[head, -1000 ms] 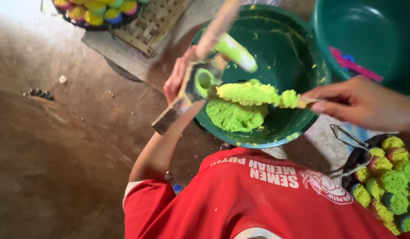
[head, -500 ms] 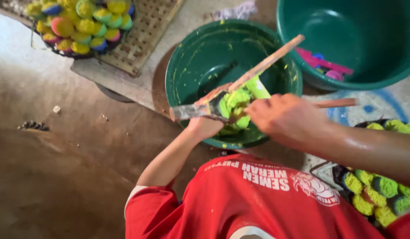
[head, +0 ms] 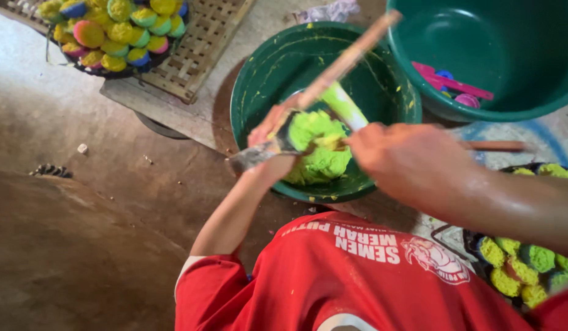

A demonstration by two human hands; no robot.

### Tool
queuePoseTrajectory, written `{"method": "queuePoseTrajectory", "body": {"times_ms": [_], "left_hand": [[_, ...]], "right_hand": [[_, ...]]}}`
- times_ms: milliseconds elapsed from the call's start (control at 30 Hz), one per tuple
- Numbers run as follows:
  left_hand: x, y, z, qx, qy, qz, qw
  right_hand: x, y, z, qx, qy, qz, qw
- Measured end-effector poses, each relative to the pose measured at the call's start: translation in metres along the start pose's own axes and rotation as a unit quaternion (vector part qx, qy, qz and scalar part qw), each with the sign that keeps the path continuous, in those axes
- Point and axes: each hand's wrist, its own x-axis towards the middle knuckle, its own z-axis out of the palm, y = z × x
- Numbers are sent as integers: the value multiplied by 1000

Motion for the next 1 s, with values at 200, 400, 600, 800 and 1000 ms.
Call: {"method": "queuePoseTrajectory", "body": {"times_ms": [200,400,600,800,1000], "left_hand": [[4,-3,-24,98,-8,92,991],[7,26,-11,27,21,107,994],[34,29,-34,23,-115,-172,978],[24,16,-12,12,-119,3,993],[10,6,11,-27,-123,-11,992]], "right_hand": [[-4,19,-20,-29,-43,40,998],[25,-16,10,-34,-14,-16,999],[-29,39,-20,-86,-100,62,989],[-3,41,-24,-149,34,-42,987],[24,4,-16,-101,21,-88,991]]}}
